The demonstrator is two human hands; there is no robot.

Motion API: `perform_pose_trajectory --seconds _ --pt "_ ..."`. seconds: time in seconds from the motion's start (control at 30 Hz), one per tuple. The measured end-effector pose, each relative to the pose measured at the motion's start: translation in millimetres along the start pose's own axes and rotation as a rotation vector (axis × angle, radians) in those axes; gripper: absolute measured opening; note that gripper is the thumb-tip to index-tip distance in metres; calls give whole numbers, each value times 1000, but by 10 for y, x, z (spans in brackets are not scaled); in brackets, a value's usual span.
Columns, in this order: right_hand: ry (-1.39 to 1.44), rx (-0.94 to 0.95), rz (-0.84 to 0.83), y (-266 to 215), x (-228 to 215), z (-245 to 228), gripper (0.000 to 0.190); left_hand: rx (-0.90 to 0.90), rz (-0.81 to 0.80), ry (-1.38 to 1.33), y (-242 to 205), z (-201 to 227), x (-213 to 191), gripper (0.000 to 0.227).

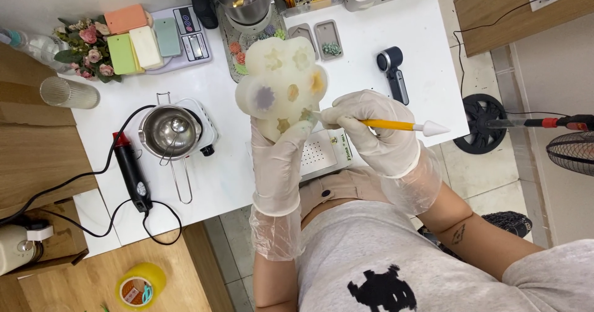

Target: Manually de-molding and detailing small decorative soap or wax figures.

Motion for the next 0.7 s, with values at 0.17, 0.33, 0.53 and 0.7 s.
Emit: perform_pose_trajectory --seconds 0.17,0.33,0.53,0.7 --pt "29 150 -11 -14 34 104 13 -16 -2 -51 27 -59 -169 71" --pt "279 400 -16 24 39 240 19 -28 -38 -121 54 -131 -385 71" --pt "243 532 -78 101 -2 233 22 -94 -44 -182 72 -236 -496 70" --pt "323 575 17 56 40 302 22 -93 -14 -232 75 -156 -264 74"
Point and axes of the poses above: each hand's wrist, its own y-axis towards the middle knuckle, its own x-axis out of the palm, z = x × y, the point moved 1 cm from there along y, towards the middle knuckle, and after that the axes turned 6 degrees about z, right-handed, at the moved point
